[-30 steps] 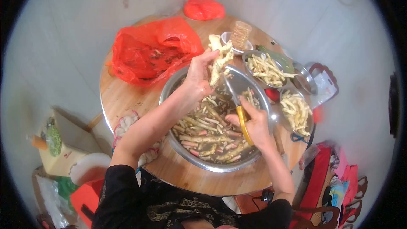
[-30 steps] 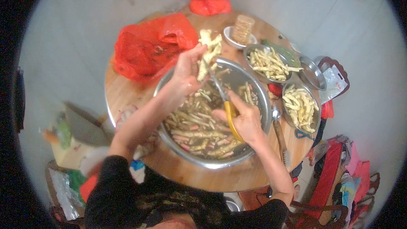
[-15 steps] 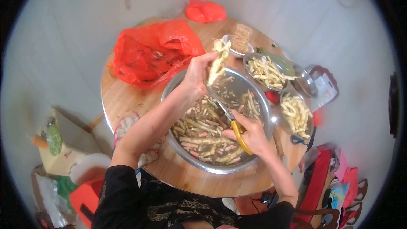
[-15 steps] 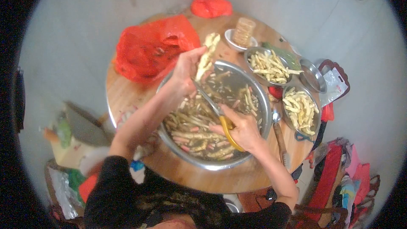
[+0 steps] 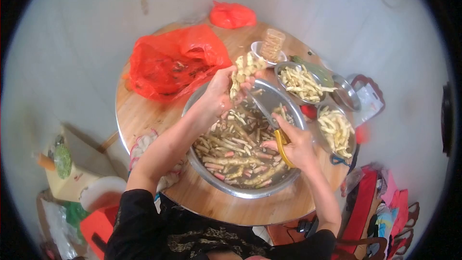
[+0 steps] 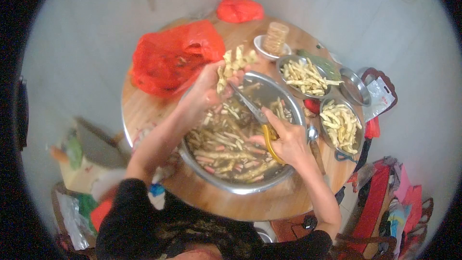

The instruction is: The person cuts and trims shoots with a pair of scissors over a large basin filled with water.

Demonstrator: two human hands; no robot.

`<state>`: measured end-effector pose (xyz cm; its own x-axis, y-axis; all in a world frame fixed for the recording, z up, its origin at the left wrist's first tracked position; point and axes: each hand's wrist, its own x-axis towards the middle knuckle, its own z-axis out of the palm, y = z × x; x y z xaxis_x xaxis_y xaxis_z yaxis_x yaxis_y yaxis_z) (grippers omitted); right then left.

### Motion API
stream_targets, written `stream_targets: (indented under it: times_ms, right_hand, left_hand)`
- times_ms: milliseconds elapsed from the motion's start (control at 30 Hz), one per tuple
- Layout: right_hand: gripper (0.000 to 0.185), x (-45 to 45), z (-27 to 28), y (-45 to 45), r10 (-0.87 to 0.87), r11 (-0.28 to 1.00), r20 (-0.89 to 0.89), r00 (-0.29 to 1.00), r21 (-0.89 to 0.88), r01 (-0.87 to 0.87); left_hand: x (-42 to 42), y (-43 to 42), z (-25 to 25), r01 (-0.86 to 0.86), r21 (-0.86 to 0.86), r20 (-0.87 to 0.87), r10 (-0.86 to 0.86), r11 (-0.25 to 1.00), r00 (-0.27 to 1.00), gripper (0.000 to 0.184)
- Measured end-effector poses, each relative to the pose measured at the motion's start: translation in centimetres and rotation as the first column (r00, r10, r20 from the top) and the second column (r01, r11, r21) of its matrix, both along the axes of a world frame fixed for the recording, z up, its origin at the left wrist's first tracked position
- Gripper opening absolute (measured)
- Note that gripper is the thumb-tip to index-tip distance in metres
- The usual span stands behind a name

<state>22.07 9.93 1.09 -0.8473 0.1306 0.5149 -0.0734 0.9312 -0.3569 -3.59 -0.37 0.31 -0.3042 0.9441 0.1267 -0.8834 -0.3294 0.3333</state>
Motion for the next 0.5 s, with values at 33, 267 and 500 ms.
stream_targets:
  times_ms: [33,267,500]
  right_hand:
    - [0.072,0.0,0.6,0.1,0.015,0.996,-0.009,1.000,0.086,-0.015]
    - [0.070,-0.4,1.7,0.1,0.058,0.971,0.008,0.998,0.231,-0.058]
    - [0.071,0.2,-0.6,-0.5,0.086,0.965,0.034,0.996,0.244,-0.091]
  left_hand:
    - [0.4,-0.1,0.3,0.019,-0.038,-0.059,-0.021,0.999,0.998,0.036]
    - [1.9,-0.2,0.3,0.116,-0.156,-0.186,-0.145,0.981,0.972,0.042]
    - [2.1,-0.5,0.9,0.044,-0.291,-0.205,-0.107,0.956,0.973,0.037]
